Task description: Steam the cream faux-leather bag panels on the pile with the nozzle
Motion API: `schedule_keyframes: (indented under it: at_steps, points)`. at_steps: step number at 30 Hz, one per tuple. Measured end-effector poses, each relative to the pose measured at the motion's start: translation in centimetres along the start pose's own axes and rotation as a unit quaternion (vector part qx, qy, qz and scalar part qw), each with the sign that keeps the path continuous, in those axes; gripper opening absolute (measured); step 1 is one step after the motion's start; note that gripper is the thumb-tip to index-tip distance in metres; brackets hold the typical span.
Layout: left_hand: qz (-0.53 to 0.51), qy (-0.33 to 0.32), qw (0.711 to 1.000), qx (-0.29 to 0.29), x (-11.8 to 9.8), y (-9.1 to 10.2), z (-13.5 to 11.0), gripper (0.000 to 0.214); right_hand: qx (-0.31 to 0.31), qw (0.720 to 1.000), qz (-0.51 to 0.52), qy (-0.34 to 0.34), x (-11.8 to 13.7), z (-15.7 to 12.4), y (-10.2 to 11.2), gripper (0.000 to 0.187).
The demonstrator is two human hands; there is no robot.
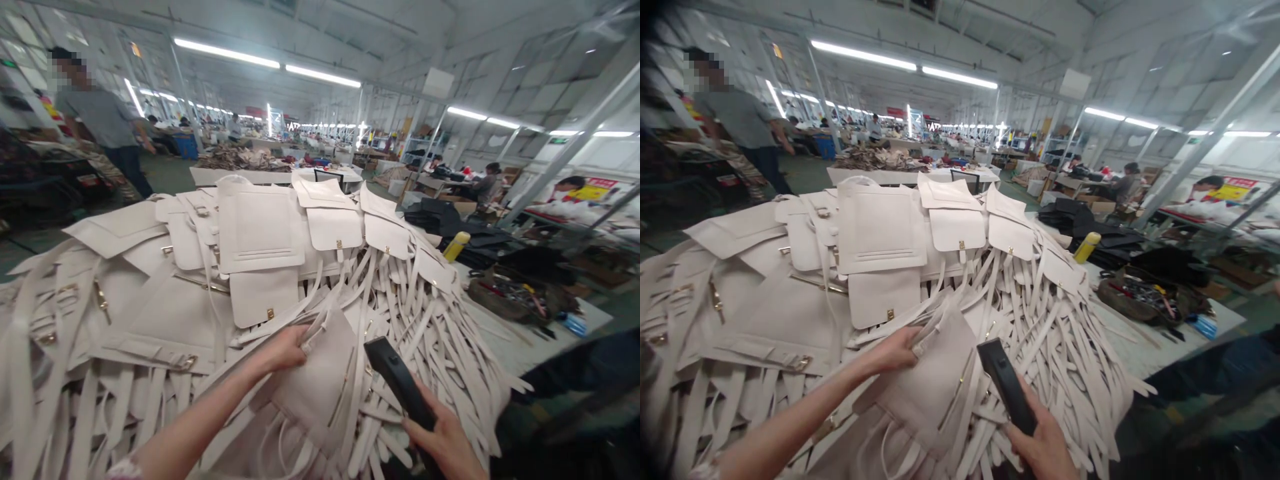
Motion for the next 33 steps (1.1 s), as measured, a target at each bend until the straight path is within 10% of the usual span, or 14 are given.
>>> schedule_keyframes:
  at_steps: [5,8,11,17,21,33]
  points:
    - [0.362,-0.187,0.909,-0.09,-15.1,6.5,-1.9,0.063,-0.104,0.994,-0.009,-0.029,-3.3,0.4,6.1,0.078]
    - [0.507,-0.146,0.847,-0.06,-18.2,4.7,-2.4,0.067,-0.145,0.989,-0.003,-0.016,-4.5,0.5,8.5,0.074]
    - [0.506,-0.142,0.848,0.059,-13.5,-2.9,-1.4,0.062,-0.171,0.985,0.007,-0.015,-5.1,0.1,9.4,0.073]
    - [0.478,-0.12,0.85,0.185,3.9,-15.3,0.3,0.048,-0.106,0.992,0.043,-0.045,-6.3,0.2,7.4,0.08]
    - [0.487,-0.137,0.849,0.152,7.4,-16.1,0.3,0.057,-0.031,0.991,0.093,-0.094,-8.6,0.9,5.2,0.082]
    - [0.469,-0.145,0.857,0.156,7.5,-16.4,0.6,0.05,0.128,0.981,0.122,-0.078,-8.9,5.1,-1.0,0.066]
Point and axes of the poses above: each hand's wrist, its own z-axis towards the middle knuckle, its own y-axis out of the back of the hand, x = y × z, the point moved 7 cm from there along z, towards the middle knuckle, and after that the axes turned 15 degrees about -y, right-handed, at the moved point
